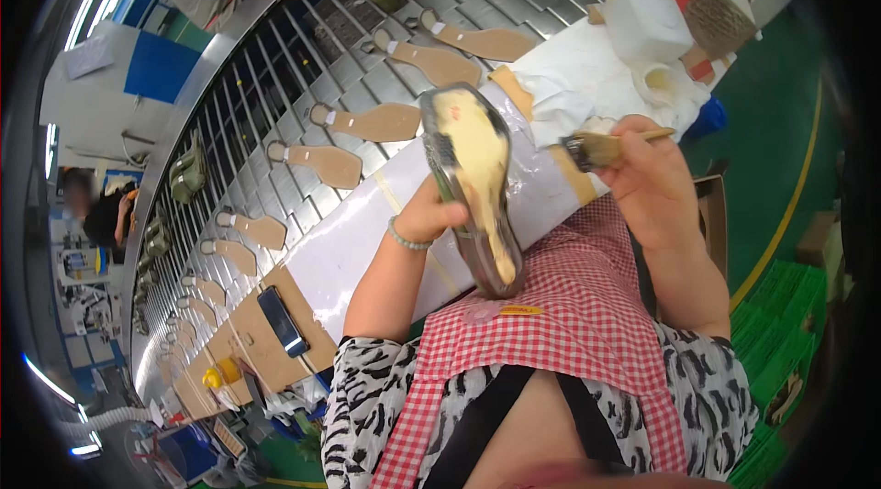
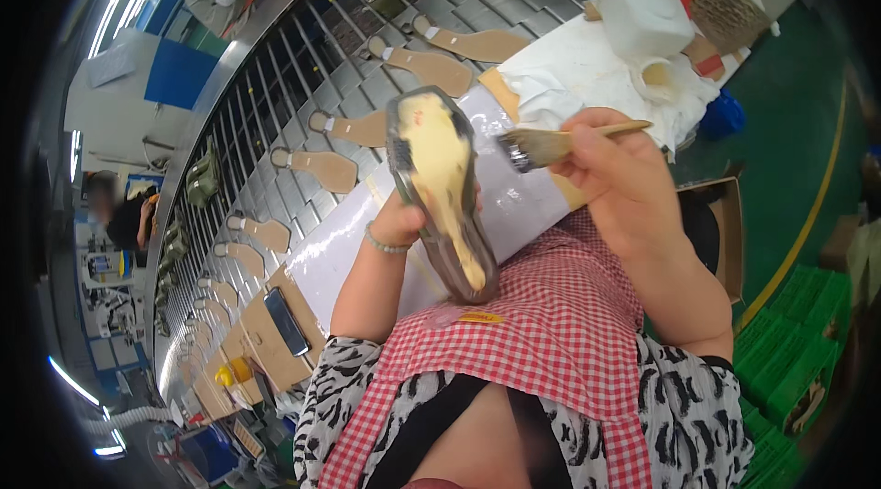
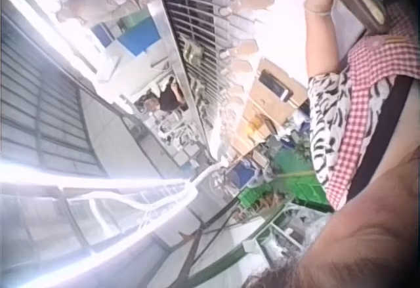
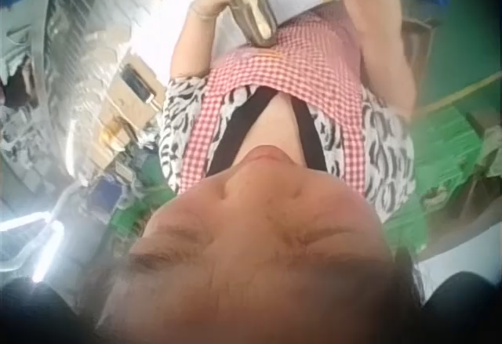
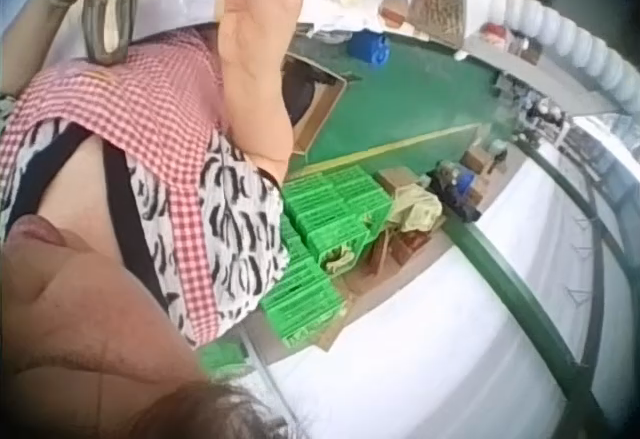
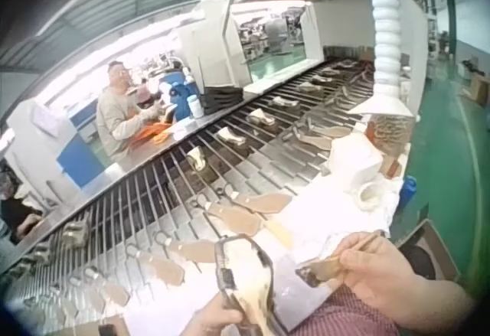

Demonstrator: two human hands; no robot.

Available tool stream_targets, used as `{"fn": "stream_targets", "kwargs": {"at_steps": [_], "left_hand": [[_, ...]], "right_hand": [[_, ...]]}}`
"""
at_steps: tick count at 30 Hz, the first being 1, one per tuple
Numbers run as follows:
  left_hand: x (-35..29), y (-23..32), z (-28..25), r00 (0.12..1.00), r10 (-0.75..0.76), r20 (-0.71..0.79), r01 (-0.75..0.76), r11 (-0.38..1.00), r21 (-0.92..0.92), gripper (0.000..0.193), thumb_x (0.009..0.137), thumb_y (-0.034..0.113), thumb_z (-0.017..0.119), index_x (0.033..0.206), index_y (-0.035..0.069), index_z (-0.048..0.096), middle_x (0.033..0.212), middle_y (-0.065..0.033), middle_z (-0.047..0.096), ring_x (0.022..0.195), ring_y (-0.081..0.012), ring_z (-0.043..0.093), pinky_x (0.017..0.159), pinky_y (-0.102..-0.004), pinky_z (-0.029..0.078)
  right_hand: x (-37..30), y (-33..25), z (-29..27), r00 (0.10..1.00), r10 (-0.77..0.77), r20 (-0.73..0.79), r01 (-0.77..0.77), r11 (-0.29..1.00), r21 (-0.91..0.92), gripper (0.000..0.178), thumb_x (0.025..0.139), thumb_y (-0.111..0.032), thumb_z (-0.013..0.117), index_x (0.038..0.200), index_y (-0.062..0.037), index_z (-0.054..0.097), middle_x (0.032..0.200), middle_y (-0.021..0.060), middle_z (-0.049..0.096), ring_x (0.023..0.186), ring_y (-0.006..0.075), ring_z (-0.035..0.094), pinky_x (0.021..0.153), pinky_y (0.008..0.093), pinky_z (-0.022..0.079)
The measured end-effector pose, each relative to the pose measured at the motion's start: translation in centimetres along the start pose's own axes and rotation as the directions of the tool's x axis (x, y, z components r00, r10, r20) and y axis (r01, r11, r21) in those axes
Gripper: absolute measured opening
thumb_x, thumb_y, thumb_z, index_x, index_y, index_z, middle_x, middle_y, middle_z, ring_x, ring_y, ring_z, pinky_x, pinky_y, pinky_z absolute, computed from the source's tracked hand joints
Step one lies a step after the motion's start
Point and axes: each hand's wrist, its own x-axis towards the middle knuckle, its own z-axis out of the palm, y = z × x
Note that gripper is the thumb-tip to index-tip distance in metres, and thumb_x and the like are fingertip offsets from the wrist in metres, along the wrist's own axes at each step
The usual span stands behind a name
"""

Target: Apply adhesive to shoe outsoles and midsoles using a brush at a manufacturing station.

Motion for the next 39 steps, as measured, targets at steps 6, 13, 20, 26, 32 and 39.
{"fn": "stream_targets", "kwargs": {"at_steps": [6, 13, 20, 26, 32, 39], "left_hand": [[0.8, 3.0, 4.6, 0.987, -0.124, 0.105, 0.096, 0.966, 0.240, 0.097, 0.057, 0.041, 0.084, 0.132, -0.004, 0.040, 0.124, -0.0121, 0.052, 0.113, -0.0204, 0.048, 0.097, -0.0330, 0.039], [1.1, 2.8, 4.7, 0.975, -0.159, 0.155, 0.103, 0.941, 0.322, 0.097, 0.057, 0.042, 0.083, 0.131, -0.004, 0.041, 0.125, -0.0128, 0.051, 0.114, -0.0213, 0.048, 0.098, -0.0334, 0.038], [1.1, 2.6, 5.5, 0.977, -0.166, 0.137, 0.118, 0.945, 0.306, 0.093, 0.055, 0.042, 0.083, 0.127, -0.003, 0.045, 0.121, -0.0122, 0.053, 0.110, -0.0211, 0.050, 0.097, -0.0330, 0.039], [1.1, 1.9, 4.9, 0.963, -0.193, 0.187, 0.140, 0.955, 0.263, 0.091, 0.057, 0.040, 0.084, 0.127, -0.003, 0.046, 0.117, -0.0105, 0.056, 0.107, -0.0195, 0.052, 0.094, -0.0320, 0.041], [0.6, -0.4, 2.9, 0.977, -0.160, 0.144, 0.138, 0.979, 0.151, 0.094, 0.056, 0.038, 0.086, 0.129, -0.003, 0.044, 0.119, -0.0144, 0.057, 0.108, -0.0251, 0.056, 0.091, -0.0370, 0.046], [-3.1, -5.6, 1.2, 0.975, -0.167, -0.148, 0.160, 0.985, -0.059, 0.096, 0.068, 0.066, 0.069, 0.133, 0.002, 0.041, 0.119, -0.0179, 0.057, 0.104, -0.0286, 0.060, 0.085, -0.0401, 0.052]], "right_hand": [[-0.6, 0.8, 2.1, 0.993, -0.001, 0.118, 0.052, 0.905, -0.423, 0.010, 0.084, 0.001, 0.060, 0.094, 0.0010, 0.059, 0.099, 0.0110, 0.063, 0.091, 0.0162, 0.060, 0.082, 0.0278, 0.046], [-1.1, 0.7, 1.9, 0.920, -0.195, 0.340, 0.377, 0.679, -0.630, 0.009, 0.079, 0.001, 0.067, 0.088, 0.0007, 0.065, 0.091, 0.0088, 0.065, 0.084, 0.0150, 0.061, 0.075, 0.0262, 0.047], [-0.6, 0.2, 1.6, 0.935, -0.147, 0.322, 0.322, 0.731, -0.601, 0.011, 0.076, 0.002, 0.068, 0.087, 0.0003, 0.065, 0.087, 0.0091, 0.065, 0.083, 0.0170, 0.061, 0.073, 0.0270, 0.047], [-1.1, -0.2, 1.2, 0.870, -0.065, 0.488, 0.396, 0.681, -0.616, 0.008, 0.078, 0.002, 0.067, 0.086, 0.0015, 0.065, 0.090, 0.0101, 0.065, 0.084, 0.0165, 0.061, 0.075, 0.0269, 0.047], [-1.2, -1.6, -0.6, 0.963, -0.137, 0.234, 0.223, 0.890, -0.397, 0.011, 0.082, 0.000, 0.065, 0.092, 0.0011, 0.063, 0.093, 0.0114, 0.066, 0.088, 0.0160, 0.061, 0.080, 0.0292, 0.049], [1.9, -6.4, -11.5, 0.830, -0.530, -0.171, 0.121, 0.471, -0.874, 0.015, 0.081, -0.006, 0.069, 0.093, 0.0002, 0.064, 0.086, 0.0035, 0.063, 0.079, 0.0084, 0.058, 0.072, 0.0209, 0.045]]}}
